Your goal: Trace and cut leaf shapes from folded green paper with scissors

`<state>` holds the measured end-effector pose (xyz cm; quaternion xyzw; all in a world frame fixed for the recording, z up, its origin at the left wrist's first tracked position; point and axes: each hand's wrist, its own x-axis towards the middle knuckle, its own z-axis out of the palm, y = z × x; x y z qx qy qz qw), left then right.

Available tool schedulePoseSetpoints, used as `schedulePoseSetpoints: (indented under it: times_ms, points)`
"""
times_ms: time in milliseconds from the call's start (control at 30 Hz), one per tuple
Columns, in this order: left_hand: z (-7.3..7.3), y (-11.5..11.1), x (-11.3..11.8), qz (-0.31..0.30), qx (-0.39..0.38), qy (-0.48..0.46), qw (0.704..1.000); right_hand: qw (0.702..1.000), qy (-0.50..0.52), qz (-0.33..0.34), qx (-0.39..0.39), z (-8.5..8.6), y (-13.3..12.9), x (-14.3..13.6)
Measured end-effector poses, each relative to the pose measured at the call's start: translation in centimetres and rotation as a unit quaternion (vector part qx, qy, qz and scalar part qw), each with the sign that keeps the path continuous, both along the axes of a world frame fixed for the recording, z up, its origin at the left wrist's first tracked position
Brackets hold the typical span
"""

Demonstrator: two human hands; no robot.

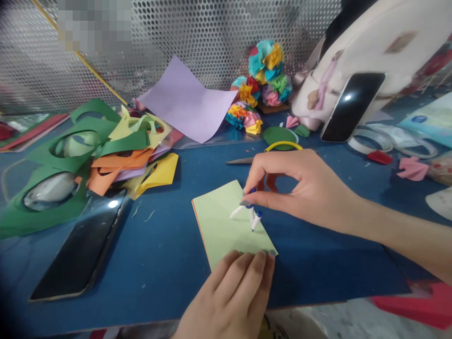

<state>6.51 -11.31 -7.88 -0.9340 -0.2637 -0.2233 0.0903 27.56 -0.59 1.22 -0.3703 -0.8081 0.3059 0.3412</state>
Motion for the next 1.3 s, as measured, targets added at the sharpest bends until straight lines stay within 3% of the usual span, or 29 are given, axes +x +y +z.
schedulePoseSetpoints:
  times_ms: [1300]
  points:
    - [-0.03,-0.05,0.02,-0.001,-0.005,0.001,1.000,1.000,-0.002,-0.007,0.012,0.09,0.25,-0.21]
